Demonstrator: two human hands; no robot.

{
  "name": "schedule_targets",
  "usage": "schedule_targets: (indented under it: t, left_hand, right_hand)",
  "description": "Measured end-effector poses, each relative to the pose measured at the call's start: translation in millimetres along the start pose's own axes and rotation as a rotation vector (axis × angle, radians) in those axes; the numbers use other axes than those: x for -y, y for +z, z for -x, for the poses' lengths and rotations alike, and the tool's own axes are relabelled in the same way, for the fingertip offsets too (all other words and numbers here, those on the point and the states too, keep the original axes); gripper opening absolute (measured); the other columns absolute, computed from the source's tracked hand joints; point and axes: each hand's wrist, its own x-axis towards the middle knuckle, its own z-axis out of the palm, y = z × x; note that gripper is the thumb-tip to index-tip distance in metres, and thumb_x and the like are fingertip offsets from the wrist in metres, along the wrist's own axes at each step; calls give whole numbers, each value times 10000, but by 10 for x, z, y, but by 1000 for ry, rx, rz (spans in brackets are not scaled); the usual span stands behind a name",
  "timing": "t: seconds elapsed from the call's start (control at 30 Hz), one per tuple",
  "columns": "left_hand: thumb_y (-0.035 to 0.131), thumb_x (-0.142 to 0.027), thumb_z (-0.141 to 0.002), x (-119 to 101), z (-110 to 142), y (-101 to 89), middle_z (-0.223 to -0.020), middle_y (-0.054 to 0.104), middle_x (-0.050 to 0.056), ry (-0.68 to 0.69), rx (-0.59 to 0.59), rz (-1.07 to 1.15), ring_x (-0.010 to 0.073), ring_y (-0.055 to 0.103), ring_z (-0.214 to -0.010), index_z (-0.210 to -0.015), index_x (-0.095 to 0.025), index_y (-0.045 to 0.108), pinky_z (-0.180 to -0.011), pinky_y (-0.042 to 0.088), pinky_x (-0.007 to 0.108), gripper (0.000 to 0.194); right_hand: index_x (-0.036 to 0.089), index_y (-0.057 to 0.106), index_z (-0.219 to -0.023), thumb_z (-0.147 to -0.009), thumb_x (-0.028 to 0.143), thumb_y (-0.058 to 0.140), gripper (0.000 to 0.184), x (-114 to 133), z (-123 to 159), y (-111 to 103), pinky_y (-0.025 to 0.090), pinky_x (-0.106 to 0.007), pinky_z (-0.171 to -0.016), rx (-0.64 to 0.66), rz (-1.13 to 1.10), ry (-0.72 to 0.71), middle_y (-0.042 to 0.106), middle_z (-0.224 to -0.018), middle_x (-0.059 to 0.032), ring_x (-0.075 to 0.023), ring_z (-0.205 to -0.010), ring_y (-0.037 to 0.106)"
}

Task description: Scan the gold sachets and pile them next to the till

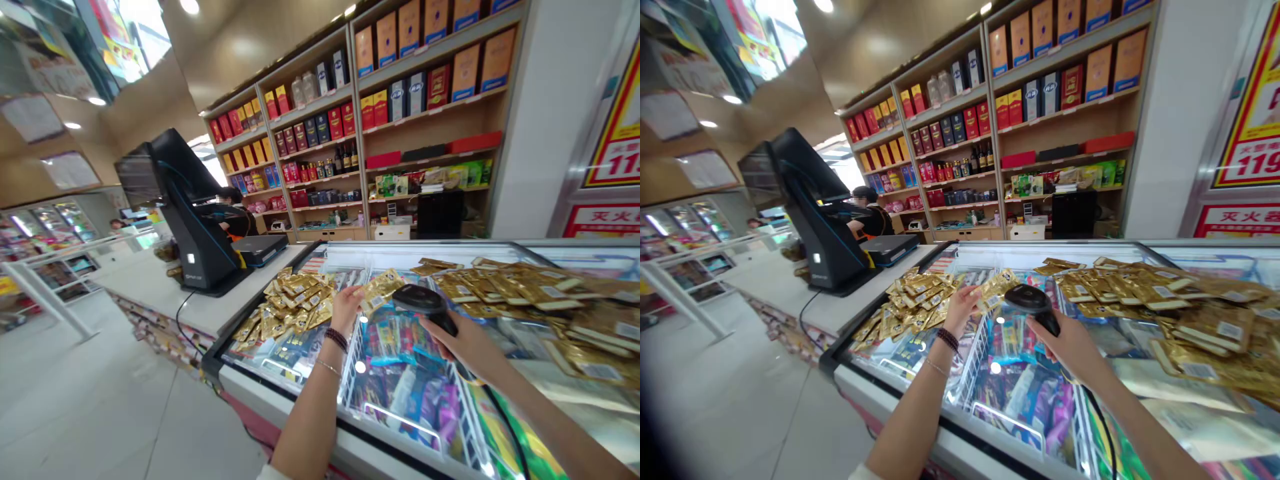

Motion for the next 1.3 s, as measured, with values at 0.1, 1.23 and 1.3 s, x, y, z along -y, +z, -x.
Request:
schedule_targets:
  t: [0.1,1.23,1.3]
  left_hand:
    - [713,-318,-878,15,-30,-49,-950,800,79,-47,35,121,237,772,-934,-1040,-194,734,-911,624,451,205]
    - [733,-206,-842,-4,24,-26,-799,758,52,-87,40,160,220,761,-824,-970,-178,774,-819,635,408,138]
    - [736,-203,-834,-5,15,-20,-769,747,43,-90,34,175,201,750,-780,-967,-174,768,-794,632,387,140]
  right_hand:
    - [267,552,-638,-844,626,601,417,-24,141,60,382,-308,-471,19,-32,30,536,-386,18,-174,-367,498]
    - [281,532,-671,-822,660,560,408,5,341,39,401,-341,-512,66,81,108,582,-422,9,-207,-415,555]
    - [277,533,-662,-834,628,569,392,65,368,42,399,-336,-517,48,72,92,572,-420,14,-198,-415,544]
